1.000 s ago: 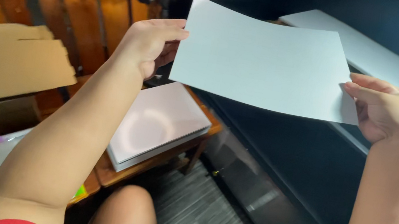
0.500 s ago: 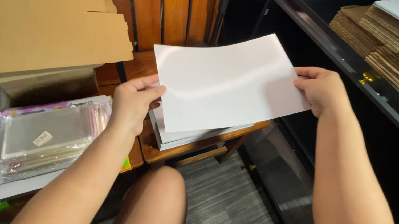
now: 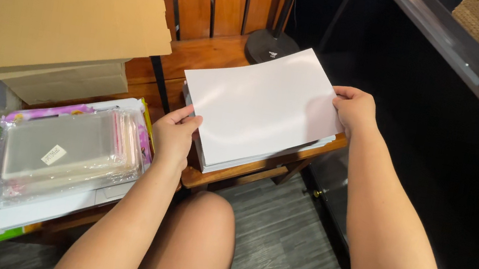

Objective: The person sits on the floor and repeatedly picks up white sheets and brown cardboard pieces from a shelf. They place each item onto a stack on a small wooden table, alternating between the two types of materials.

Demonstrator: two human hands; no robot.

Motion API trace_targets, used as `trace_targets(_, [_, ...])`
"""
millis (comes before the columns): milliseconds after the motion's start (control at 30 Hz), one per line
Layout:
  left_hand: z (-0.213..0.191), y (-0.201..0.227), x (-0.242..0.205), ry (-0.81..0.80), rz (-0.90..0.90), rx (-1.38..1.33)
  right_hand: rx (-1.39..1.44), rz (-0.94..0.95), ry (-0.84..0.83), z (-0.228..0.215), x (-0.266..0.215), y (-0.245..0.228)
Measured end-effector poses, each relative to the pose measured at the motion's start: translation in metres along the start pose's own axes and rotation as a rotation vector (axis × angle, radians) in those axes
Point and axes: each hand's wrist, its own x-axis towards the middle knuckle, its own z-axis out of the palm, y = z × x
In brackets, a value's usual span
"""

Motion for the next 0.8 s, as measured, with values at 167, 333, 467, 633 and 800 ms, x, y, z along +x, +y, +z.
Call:
trace_targets(167, [0.003,-0.012,0.005,0.024,-0.006,-0.015,0.028,0.016,-0.023,0.009,-0.005,0.000])
trace_targets(333, [0.003,-0.021,0.016,0.028,0.019,-0.008,0.067,-0.002,-0.044,0.026,0.010,0.015])
trace_targets(467, [0.005,-0.020,0.013,0.031,0.017,0.021,0.060,0.017,-0.053,0.022,-0.006,0.010])
trace_targets(633, [0.006,-0.032,0.026,0.025,0.006,0.037,0.048,0.015,-0.053,0.024,-0.002,0.016])
trace_targets(800, [0.005,-0.037,0.031,0.023,-0.002,0.051,0.040,0.024,-0.048,0.023,-0.012,0.008])
